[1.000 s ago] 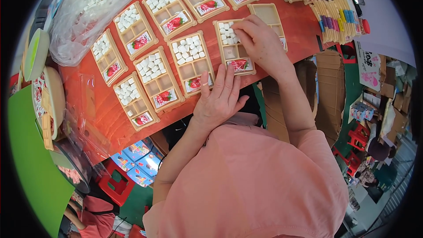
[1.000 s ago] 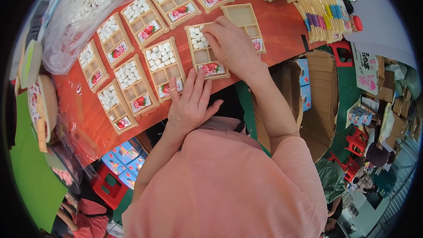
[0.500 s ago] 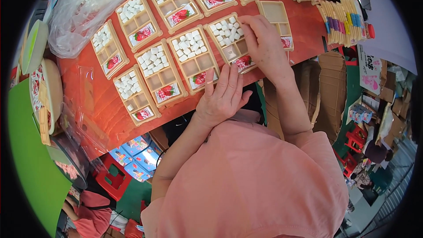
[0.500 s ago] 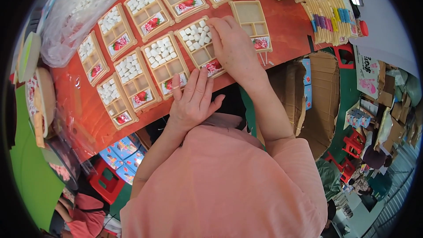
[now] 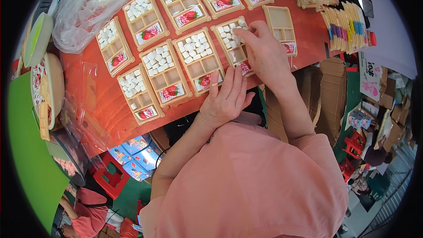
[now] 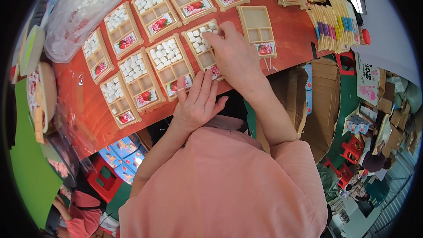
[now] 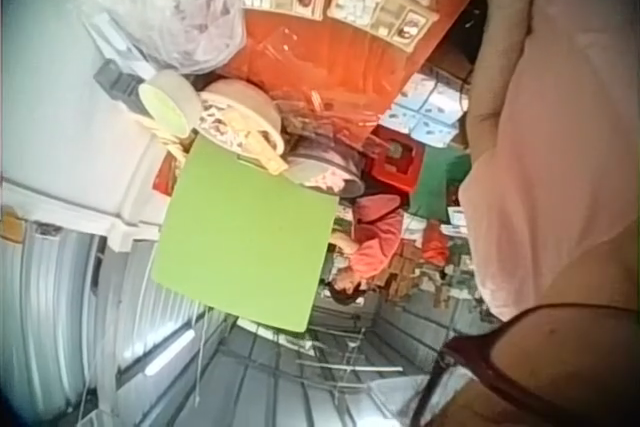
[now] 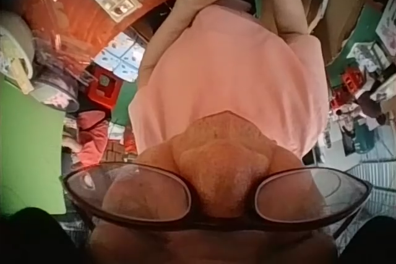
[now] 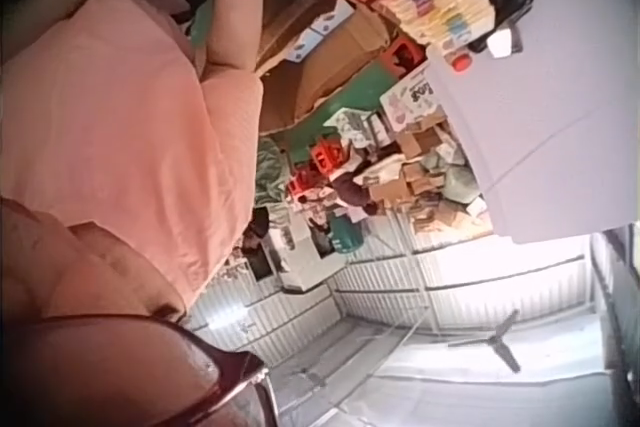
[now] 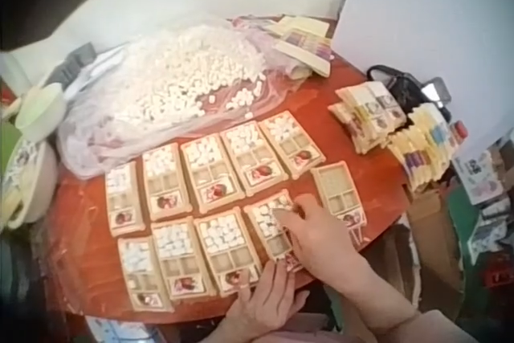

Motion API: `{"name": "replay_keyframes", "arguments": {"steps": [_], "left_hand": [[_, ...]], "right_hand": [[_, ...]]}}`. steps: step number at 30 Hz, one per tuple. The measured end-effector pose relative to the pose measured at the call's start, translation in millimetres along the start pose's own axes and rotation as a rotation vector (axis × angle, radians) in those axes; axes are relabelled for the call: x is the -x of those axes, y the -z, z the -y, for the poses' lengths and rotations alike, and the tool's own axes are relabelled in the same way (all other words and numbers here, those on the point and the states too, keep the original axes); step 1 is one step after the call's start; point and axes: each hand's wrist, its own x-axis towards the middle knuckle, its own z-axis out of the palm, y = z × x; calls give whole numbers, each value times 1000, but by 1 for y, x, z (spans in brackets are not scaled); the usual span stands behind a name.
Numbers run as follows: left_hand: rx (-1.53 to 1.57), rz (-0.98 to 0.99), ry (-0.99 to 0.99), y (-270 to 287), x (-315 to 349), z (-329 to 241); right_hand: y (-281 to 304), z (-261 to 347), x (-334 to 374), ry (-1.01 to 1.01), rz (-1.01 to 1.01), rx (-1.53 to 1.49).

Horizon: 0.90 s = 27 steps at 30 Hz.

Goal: Packaging small decorative items and white foam pieces into wooden trays.

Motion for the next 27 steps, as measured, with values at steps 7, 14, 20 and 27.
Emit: {"name": "replay_keyframes", "arguments": {"steps": [7, 14, 20, 27], "left_hand": [[29, -20, -31, 1, 4, 0], [-58, -44, -72, 6, 4, -4], [-78, -31, -68, 7, 3, 2], [-110, -64, -87, 4, 2, 5]], "right_hand": [[17, -13, -99, 230, -181, -237], [-34, -27, -296, 167, -47, -48], [-90, 47, -324, 8, 240, -72], [-113, 65, -325, 278, 173, -27]]}}
